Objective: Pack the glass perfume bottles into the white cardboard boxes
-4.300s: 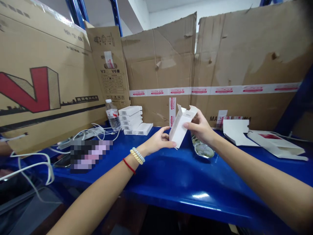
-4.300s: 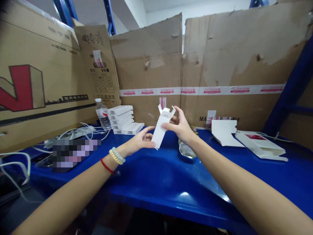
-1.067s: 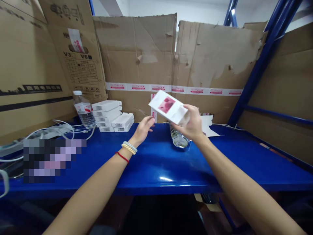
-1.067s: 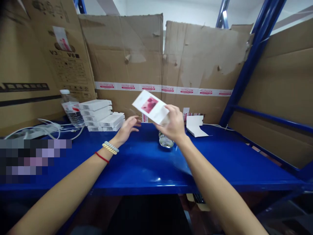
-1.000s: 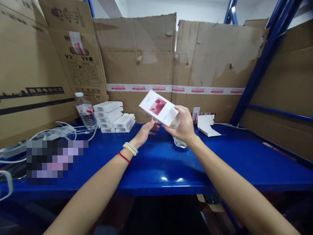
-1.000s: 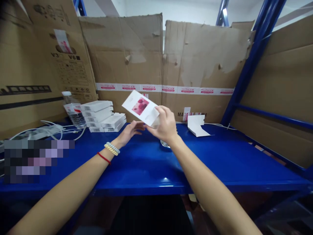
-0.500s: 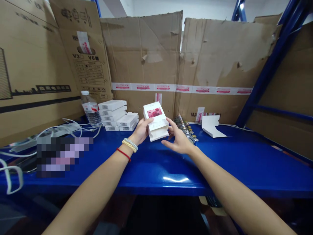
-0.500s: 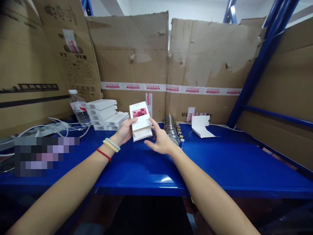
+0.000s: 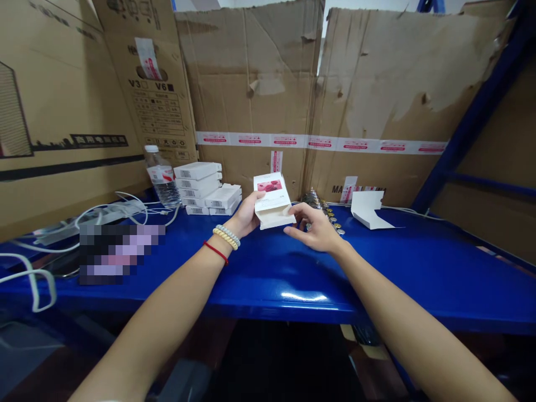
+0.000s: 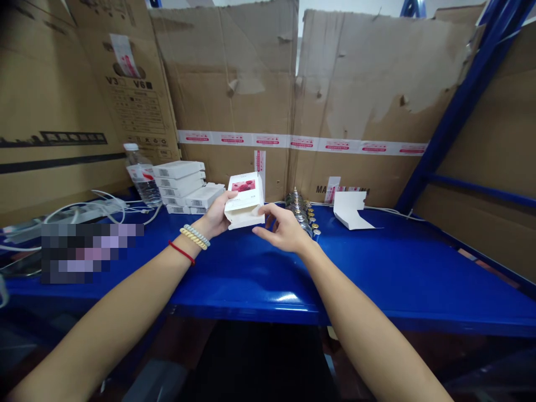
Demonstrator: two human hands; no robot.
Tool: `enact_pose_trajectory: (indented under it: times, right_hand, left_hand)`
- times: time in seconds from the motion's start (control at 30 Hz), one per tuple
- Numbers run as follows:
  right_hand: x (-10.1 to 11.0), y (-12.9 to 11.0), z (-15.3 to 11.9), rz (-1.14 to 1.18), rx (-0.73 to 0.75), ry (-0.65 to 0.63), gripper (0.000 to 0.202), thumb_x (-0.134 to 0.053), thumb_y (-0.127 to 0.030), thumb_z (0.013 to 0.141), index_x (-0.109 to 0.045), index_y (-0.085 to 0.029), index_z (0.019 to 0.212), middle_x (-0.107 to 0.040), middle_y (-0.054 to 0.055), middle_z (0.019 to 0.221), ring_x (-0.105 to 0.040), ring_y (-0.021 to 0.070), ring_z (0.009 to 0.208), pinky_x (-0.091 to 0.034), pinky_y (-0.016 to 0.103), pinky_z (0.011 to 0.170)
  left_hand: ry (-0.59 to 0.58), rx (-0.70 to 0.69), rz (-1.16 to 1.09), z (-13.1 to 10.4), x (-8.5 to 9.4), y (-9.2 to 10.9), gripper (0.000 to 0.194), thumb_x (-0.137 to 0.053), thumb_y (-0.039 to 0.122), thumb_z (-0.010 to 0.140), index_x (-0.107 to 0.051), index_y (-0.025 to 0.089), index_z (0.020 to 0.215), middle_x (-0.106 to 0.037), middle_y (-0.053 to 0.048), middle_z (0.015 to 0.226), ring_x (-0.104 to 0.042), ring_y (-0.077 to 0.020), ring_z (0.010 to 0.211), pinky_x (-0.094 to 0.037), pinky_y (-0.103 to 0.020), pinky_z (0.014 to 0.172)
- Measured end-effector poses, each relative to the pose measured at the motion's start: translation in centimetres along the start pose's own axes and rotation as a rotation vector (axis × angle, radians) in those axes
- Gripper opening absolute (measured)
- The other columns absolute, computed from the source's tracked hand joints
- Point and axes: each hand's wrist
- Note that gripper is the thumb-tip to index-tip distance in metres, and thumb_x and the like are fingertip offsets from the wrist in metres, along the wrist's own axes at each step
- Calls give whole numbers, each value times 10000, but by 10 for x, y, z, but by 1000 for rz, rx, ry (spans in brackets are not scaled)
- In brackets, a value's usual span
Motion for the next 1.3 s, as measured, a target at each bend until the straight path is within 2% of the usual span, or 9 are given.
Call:
enact_pose_trajectory:
  times: [0.1,0.27,0.4,0.5,0.6,0.7,0.8,1.03,1.3]
  right_hand:
    - [1,0,1,-43,48,41,221,-680,-376,797,-586,-216,918,-563,22,825,-539,126,659,-501,277,572]
    - [2,-1,1,-66,54,101,219,-724,-377,762,-652,-238,914,-496,102,1294,-622,199,908,-576,346,640]
    - [2,-2,1,-55,83,81,193,-669,-348,815,-679,-256,984,-436,90,1460,-646,230,991,-597,387,698]
    - [1,-1,2,-85,124,91,152,-613,-311,858,-706,-246,959,-546,85,1387,-653,239,1048,-565,436,868]
    - [2,0,2,-119,131,103,148,-597,-296,868,-722,-230,910,-619,84,1307,-653,239,1083,-529,436,944]
    - [2,1,3,-142,123,149,153,-599,-302,866,-726,-217,876,-636,93,1283,-668,229,1053,-540,399,916]
    - [3,0,4,-142,115,199,153,-600,-302,863,-722,-210,873,-615,105,1312,-664,232,1057,-567,360,822]
    - [6,-4,4,-106,90,205,155,-598,-301,861,-711,-213,920,-585,105,1352,-639,250,1113,-579,342,738]
    - [8,-10,2,-60,75,172,148,-634,-316,832,-708,-205,896,-604,113,1324,-651,248,1084,-575,337,736]
  left_hand:
    - [-2,38,42,-2,0,3,390,-434,325,846,-651,70,1044,-755,-119,894,-704,-242,809,-547,-362,822]
    - [-27,65,62,-2,1,5,380,-446,325,848,-657,82,1049,-753,-105,848,-699,-234,774,-553,-344,774]
    - [0,78,66,-2,1,6,344,-472,315,838,-660,95,1023,-734,-80,751,-663,-193,644,-538,-293,635]
    - [19,107,126,-3,-1,7,347,-455,351,855,-660,98,974,-664,-56,597,-562,-158,471,-434,-255,452]
    - [51,77,176,-3,-3,4,418,-454,437,873,-643,102,1036,-634,-44,591,-530,-145,449,-353,-234,399]
    - [61,-83,217,0,0,1,555,-476,519,861,-541,141,1263,-679,-54,748,-564,-142,522,-385,-228,446]
    - [-48,-184,277,2,9,1,672,-474,550,836,-407,206,1409,-688,-65,872,-584,-153,586,-414,-242,494]
    - [-355,-208,403,-2,34,6,854,-656,394,637,-354,227,1418,-627,-99,1100,-620,-229,821,-478,-287,597]
    - [-320,-274,459,0,31,0,706,-680,367,685,-411,243,1326,-602,-92,1112,-608,-217,848,-484,-266,580]
Point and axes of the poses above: each hand's wrist, its own z-axis towards the middle knuckle, its own x-axis out of the back of the hand, y = z × x
